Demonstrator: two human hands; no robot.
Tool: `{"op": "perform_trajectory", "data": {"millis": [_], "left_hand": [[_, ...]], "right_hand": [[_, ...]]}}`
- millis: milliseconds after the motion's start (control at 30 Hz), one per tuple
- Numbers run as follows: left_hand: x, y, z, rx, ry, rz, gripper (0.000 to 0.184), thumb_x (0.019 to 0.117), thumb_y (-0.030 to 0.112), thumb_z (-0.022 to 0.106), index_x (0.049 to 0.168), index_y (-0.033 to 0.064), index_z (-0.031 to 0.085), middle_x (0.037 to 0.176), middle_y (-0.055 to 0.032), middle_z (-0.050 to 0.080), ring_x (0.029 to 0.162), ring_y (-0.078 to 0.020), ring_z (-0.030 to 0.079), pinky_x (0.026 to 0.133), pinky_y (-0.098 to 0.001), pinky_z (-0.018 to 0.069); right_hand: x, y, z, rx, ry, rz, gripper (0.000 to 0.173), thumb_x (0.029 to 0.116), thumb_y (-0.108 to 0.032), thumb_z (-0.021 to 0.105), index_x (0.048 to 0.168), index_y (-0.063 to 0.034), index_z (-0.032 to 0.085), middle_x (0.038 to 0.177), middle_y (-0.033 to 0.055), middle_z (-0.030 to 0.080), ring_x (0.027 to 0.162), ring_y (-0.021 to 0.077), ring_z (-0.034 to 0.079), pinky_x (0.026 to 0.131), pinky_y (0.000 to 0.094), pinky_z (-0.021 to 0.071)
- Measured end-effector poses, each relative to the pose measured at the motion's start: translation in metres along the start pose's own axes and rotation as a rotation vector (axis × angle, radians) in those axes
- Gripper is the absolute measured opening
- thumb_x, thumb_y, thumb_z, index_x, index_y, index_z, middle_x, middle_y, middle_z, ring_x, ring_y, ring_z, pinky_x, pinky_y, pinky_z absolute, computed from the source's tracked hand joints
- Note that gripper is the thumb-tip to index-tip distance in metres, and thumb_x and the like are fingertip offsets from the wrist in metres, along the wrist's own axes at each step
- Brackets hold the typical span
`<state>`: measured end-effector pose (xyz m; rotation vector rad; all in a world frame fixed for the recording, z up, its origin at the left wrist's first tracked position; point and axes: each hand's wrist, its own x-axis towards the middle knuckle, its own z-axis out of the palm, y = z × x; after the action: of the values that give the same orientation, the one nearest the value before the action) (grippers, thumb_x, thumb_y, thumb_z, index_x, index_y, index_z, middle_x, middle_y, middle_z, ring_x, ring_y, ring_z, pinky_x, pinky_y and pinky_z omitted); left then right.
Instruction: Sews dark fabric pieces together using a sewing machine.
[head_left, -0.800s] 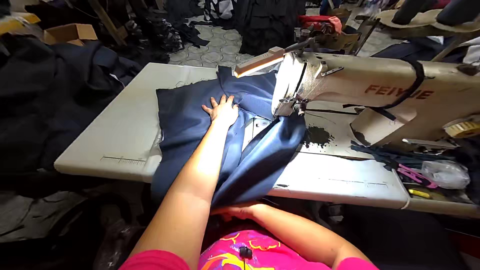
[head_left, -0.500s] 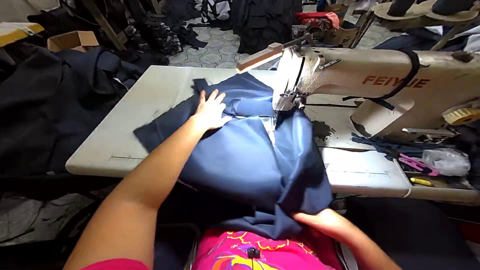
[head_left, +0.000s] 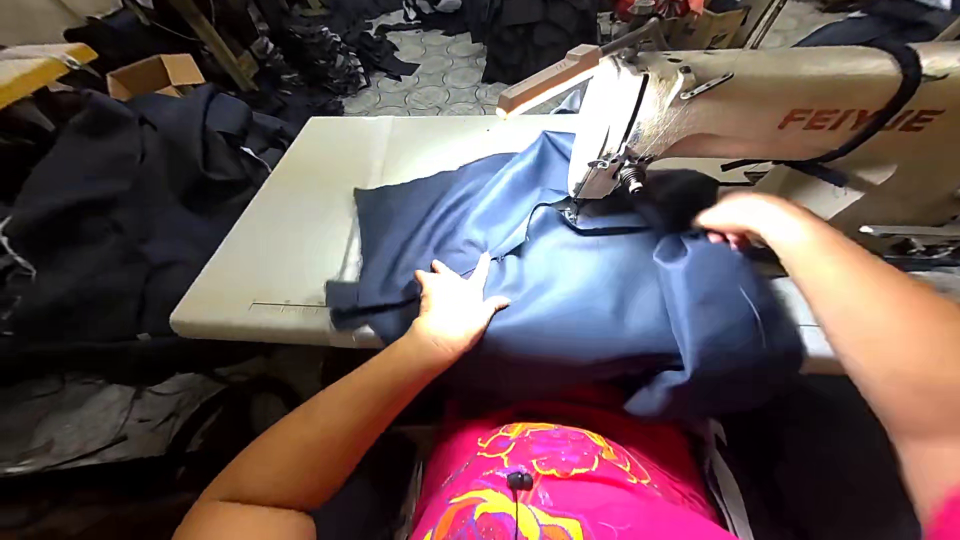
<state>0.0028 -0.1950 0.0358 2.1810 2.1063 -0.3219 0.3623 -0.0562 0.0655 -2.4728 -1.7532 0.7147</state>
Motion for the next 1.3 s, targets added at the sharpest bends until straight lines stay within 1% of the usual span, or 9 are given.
{"op": "perform_trajectory", "data": {"millis": [100, 200, 333, 467, 633, 800, 900, 1100, 1300], "left_hand": [[-0.01, 0.009, -0.004, -0.033, -0.023, 0.06, 0.078, 0.1025, 0.063, 0.045, 0.162, 0.0146, 0.032, 0.131, -0.0354, 0.054, 0.116, -0.0517, 0.057, 0.091, -0.064, 0.0463], [-0.005, -0.006, 0.008, -0.146, 0.129, 0.304, 0.061, 0.1063, 0.05, 0.047, 0.151, 0.0084, 0.051, 0.114, -0.0255, 0.065, 0.09, -0.0418, 0.068, 0.075, -0.0561, 0.0554], [0.008, -0.031, 0.036, -0.3, 0.437, 0.593, 0.042, 0.1053, 0.036, 0.048, 0.134, 0.0136, 0.069, 0.09, -0.0109, 0.064, 0.081, -0.0284, 0.064, 0.068, -0.0441, 0.0529], [0.008, -0.03, 0.056, -0.419, 0.491, 0.615, 0.045, 0.1069, 0.037, 0.041, 0.138, 0.0163, 0.067, 0.146, -0.0115, 0.059, 0.142, -0.0321, 0.049, 0.115, -0.0665, 0.0301], [-0.015, 0.003, 0.055, -0.37, 0.387, 0.417, 0.054, 0.1086, 0.041, 0.035, 0.151, 0.0127, 0.052, 0.157, -0.0119, 0.049, 0.148, -0.0379, 0.041, 0.11, -0.0767, 0.026], [-0.012, 0.009, 0.044, -0.323, 0.436, 0.487, 0.051, 0.1073, 0.039, 0.038, 0.139, 0.0089, 0.064, 0.14, -0.0157, 0.063, 0.12, -0.0383, 0.061, 0.089, -0.0579, 0.0462], [-0.003, 0.001, 0.048, -0.378, 0.443, 0.556, 0.044, 0.1059, 0.032, 0.041, 0.137, 0.0125, 0.066, 0.143, -0.0099, 0.062, 0.135, -0.0343, 0.054, 0.105, -0.0648, 0.0393], [-0.013, 0.03, 0.067, -0.389, 0.458, 0.554, 0.049, 0.1095, 0.033, 0.034, 0.15, 0.0118, 0.054, 0.157, -0.0059, 0.05, 0.149, -0.0305, 0.04, 0.113, -0.0749, 0.0236], [-0.023, 0.068, 0.058, -0.329, 0.433, 0.539, 0.051, 0.1083, 0.033, 0.036, 0.15, 0.0103, 0.053, 0.154, -0.01, 0.052, 0.143, -0.0349, 0.048, 0.105, -0.0732, 0.0358]], "right_hand": [[0.027, -0.055, 0.004, -0.114, 0.159, -0.146, 0.044, 0.1028, -0.025, 0.057, 0.123, 0.014, 0.062, 0.128, 0.0379, 0.06, 0.124, 0.053, 0.057, 0.103, 0.0729, 0.04], [-0.022, -0.102, 0.011, -0.278, 0.192, -0.222, 0.044, 0.1076, -0.018, 0.049, 0.132, 0.0172, 0.055, 0.143, 0.0395, 0.049, 0.14, 0.0549, 0.041, 0.112, 0.0716, 0.0301], [-0.038, -0.118, 0.01, -0.241, 0.127, -0.158, 0.052, 0.1024, -0.024, 0.061, 0.134, 0.0166, 0.053, 0.143, 0.0383, 0.05, 0.139, 0.0524, 0.044, 0.112, 0.0683, 0.0321], [-0.016, -0.111, 0.006, -0.253, 0.052, -0.101, 0.043, 0.1038, -0.015, 0.057, 0.13, 0.0185, 0.054, 0.139, 0.0379, 0.053, 0.134, 0.051, 0.05, 0.108, 0.0668, 0.037], [-0.004, -0.109, 0.011, -0.341, 0.13, -0.202, 0.039, 0.1074, -0.01, 0.047, 0.135, 0.0178, 0.051, 0.144, 0.0388, 0.048, 0.141, 0.0523, 0.042, 0.113, 0.0661, 0.0325], [-0.019, -0.11, 0.011, -0.268, 0.038, -0.287, 0.048, 0.1071, -0.019, 0.052, 0.139, 0.0157, 0.048, 0.145, 0.0377, 0.048, 0.142, 0.0507, 0.042, 0.115, 0.0638, 0.0307], [-0.03, -0.086, 0.06, -0.2, 0.385, -0.456, 0.043, 0.1067, -0.022, 0.047, 0.128, 0.0133, 0.06, 0.133, 0.0366, 0.057, 0.131, 0.0505, 0.052, 0.107, 0.0647, 0.0383], [-0.075, -0.013, 0.108, -0.162, 0.296, -0.668, 0.063, 0.1066, -0.053, 0.038, 0.159, -0.0198, 0.041, 0.163, 0.025, 0.034, 0.152, 0.0532, 0.022, 0.115, 0.0786, 0.0141], [-0.077, 0.005, 0.093, -0.149, 0.439, -0.559, 0.055, 0.1061, -0.036, 0.05, 0.147, 0.001, 0.053, 0.157, 0.0341, 0.037, 0.149, 0.0583, 0.023, 0.118, 0.0771, 0.0104]]}}
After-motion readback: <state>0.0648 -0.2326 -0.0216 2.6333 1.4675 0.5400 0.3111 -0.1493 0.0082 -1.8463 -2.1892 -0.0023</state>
